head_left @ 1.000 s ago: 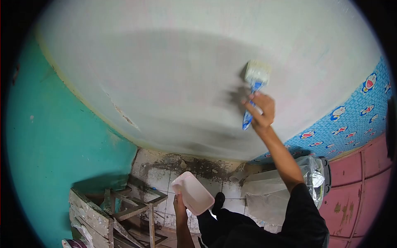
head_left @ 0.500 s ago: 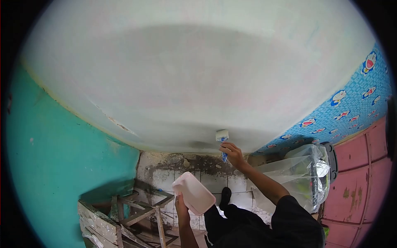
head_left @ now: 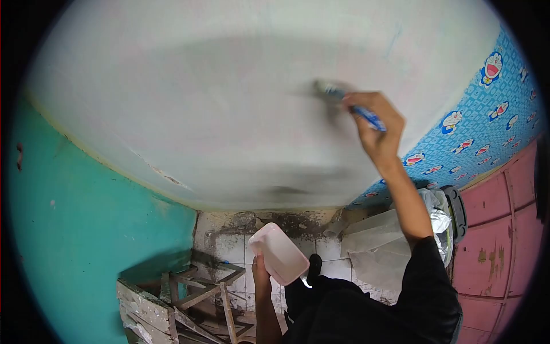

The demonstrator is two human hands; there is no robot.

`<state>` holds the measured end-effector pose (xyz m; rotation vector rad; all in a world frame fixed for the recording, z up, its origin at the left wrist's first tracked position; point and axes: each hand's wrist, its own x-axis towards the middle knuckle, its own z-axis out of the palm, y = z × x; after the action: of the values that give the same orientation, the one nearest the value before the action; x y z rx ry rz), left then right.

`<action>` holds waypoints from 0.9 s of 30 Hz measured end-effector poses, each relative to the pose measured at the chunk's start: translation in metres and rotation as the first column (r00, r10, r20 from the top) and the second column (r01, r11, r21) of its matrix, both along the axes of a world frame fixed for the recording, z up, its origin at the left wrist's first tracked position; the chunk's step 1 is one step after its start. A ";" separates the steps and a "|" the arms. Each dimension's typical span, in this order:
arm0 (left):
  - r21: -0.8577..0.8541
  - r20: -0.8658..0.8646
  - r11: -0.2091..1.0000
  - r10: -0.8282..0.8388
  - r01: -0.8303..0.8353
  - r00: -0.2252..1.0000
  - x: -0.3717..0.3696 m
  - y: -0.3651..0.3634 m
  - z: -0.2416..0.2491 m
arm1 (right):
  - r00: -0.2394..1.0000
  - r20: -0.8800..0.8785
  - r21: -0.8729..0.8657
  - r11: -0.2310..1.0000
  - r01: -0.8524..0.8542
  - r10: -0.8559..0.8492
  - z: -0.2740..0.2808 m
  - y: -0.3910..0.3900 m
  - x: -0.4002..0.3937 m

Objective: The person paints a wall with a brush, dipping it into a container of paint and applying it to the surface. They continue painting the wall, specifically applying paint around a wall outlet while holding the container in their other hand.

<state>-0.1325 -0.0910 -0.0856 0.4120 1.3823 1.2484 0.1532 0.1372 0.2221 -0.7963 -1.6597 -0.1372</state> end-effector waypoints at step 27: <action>-0.076 -0.067 0.978 -0.197 0.192 0.978 0.034 0.036 0.010 | 0.982 0.182 -0.370 0.929 0.019 0.053 -0.363 -0.047 0.055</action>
<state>-0.0985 -0.0552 -0.0757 0.5368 1.4073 1.0313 0.2080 0.0901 -0.1414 -1.0791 -1.9024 0.1225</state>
